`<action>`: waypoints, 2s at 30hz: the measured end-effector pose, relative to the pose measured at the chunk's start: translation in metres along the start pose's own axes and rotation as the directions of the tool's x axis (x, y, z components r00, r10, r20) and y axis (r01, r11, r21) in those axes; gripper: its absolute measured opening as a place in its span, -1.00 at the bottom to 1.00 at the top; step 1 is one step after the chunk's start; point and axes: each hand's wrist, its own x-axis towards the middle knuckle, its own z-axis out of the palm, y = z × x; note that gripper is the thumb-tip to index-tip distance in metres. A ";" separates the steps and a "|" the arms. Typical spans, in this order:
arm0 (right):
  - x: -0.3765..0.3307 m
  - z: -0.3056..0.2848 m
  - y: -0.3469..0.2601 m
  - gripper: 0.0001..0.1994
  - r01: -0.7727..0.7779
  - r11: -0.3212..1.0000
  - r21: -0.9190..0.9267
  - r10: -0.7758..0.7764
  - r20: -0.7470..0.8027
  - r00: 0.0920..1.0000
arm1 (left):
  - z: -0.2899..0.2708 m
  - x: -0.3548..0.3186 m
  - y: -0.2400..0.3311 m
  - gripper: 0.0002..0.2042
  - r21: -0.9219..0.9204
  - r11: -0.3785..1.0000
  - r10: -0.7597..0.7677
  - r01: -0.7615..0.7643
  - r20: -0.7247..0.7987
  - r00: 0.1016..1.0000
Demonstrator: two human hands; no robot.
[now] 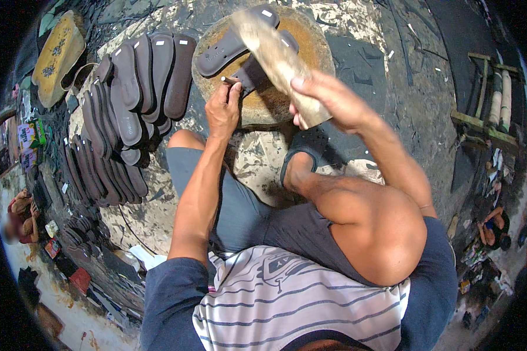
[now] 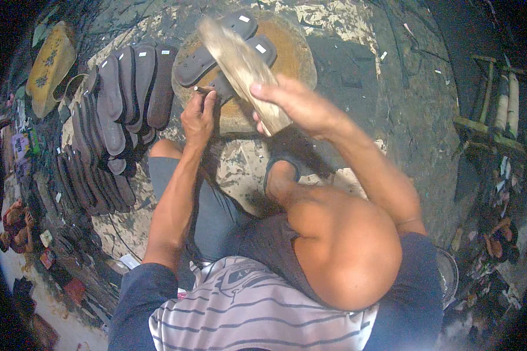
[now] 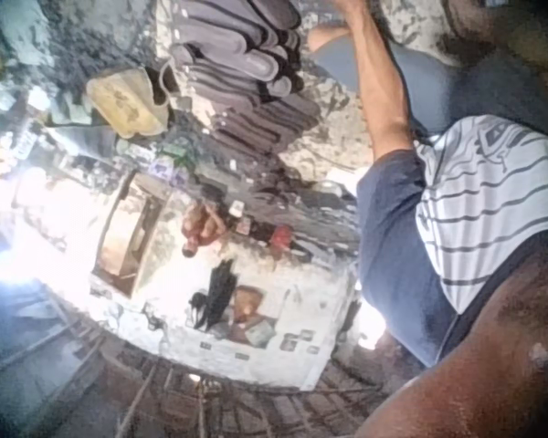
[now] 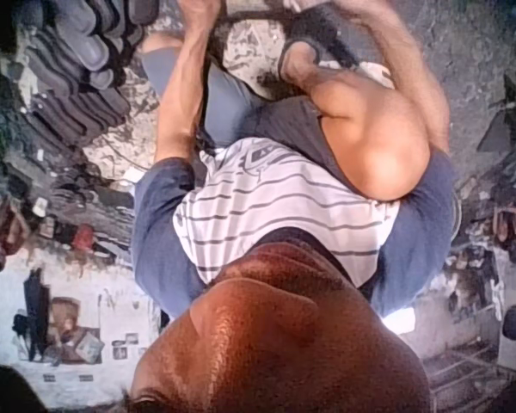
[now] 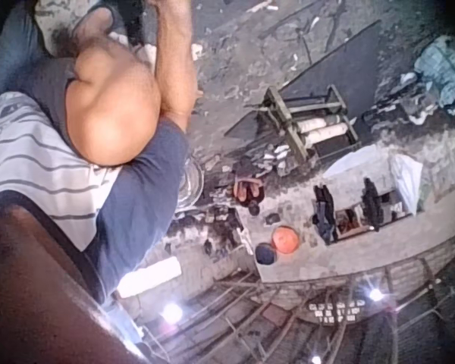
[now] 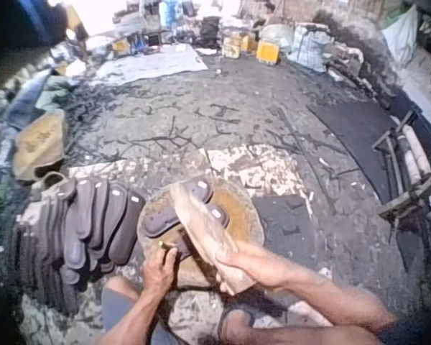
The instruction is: The person uses a small pointed tool to poke holes in the sole of a white slipper, then uses a wooden mallet to hammer the sole of several dark-colored slippers on a wooden block. The person handles slippers one at a time and places them aside after each step.
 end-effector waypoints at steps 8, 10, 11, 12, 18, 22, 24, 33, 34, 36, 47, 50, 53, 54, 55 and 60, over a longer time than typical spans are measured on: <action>-0.020 -0.011 0.029 -0.44 0.621 0.474 -0.625 -0.707 0.150 0.691 | 0.011 -0.002 -0.009 -0.84 0.113 0.955 0.280 -0.274 -0.039 0.959; 0.009 -0.045 0.081 -0.44 -0.031 0.409 -0.912 -0.085 -0.072 0.994 | 0.023 -0.004 -0.020 -0.76 0.183 0.937 0.293 -0.296 0.042 0.955; 0.010 -0.019 0.056 -0.45 -0.071 0.521 -0.851 0.037 -0.061 0.997 | 0.011 -0.013 -0.034 -0.76 0.136 0.938 0.314 -0.320 0.066 0.947; 0.004 -0.017 0.062 -0.51 0.041 0.740 -0.671 -0.048 0.009 0.999 | 0.010 -0.014 -0.035 -0.75 0.094 0.935 0.337 -0.342 0.070 0.939; 0.020 -0.041 0.089 -0.61 -0.052 0.989 -0.139 0.056 0.025 0.998 | 0.002 0.006 0.003 -0.84 -0.622 0.756 -0.349 0.202 -0.122 0.929; 0.030 -0.030 0.096 -0.34 -0.008 0.985 -0.171 0.009 0.008 1.000 | -0.018 -0.018 0.010 -0.83 0.104 0.995 -0.026 0.002 0.234 0.972; 0.028 -0.017 0.091 -0.18 0.080 0.849 -0.523 -0.245 -0.253 0.936 | 0.005 -0.026 0.040 -0.77 -0.138 0.947 0.320 -0.289 0.404 0.857; 0.033 -0.064 0.114 -0.37 0.504 0.796 -0.334 -0.605 -0.453 0.655 | -0.002 0.047 -0.009 -0.30 0.221 0.879 0.315 -0.422 0.396 0.863; 0.033 -0.075 0.112 -0.40 0.487 0.803 -0.344 -0.596 -0.481 0.643 | -0.001 0.063 -0.003 -0.29 0.168 0.851 0.418 -0.497 0.356 0.836; 0.035 -0.070 0.117 -0.46 0.436 0.843 -0.316 -0.539 -0.498 0.680 | -0.019 0.096 -0.014 -0.29 0.338 0.849 0.322 -0.407 0.282 0.904; 0.047 -0.037 0.141 -0.47 0.371 0.927 -0.052 -0.356 -0.435 0.827 | 0.017 0.150 0.117 -0.17 0.062 0.904 0.402 -0.423 0.210 0.891; 0.041 -0.030 0.137 -0.44 0.466 0.870 -0.160 -0.488 -0.408 0.771 | -0.090 0.182 -0.005 -0.19 0.575 0.817 0.003 0.046 -0.084 0.996; 0.037 -0.038 0.144 -0.43 0.438 0.891 -0.117 -0.443 -0.430 0.787 | -0.160 0.131 -0.090 -0.18 0.667 0.542 -0.425 0.512 -0.307 0.851; 0.040 -0.039 0.139 -0.44 0.439 0.892 -0.111 -0.441 -0.428 0.789 | -0.165 0.116 -0.105 -0.16 0.694 0.561 -0.389 0.451 -0.260 0.884; 0.042 -0.039 0.134 -0.44 0.396 0.904 -0.162 -0.425 -0.449 0.786 | -0.165 0.116 -0.121 -0.18 0.670 0.655 -0.296 0.348 -0.196 0.935; 0.040 -0.041 0.120 -0.47 0.470 0.872 -0.140 -0.482 -0.423 0.768 | -0.142 0.109 -0.107 -0.18 0.555 0.775 -0.301 0.303 -0.097 0.949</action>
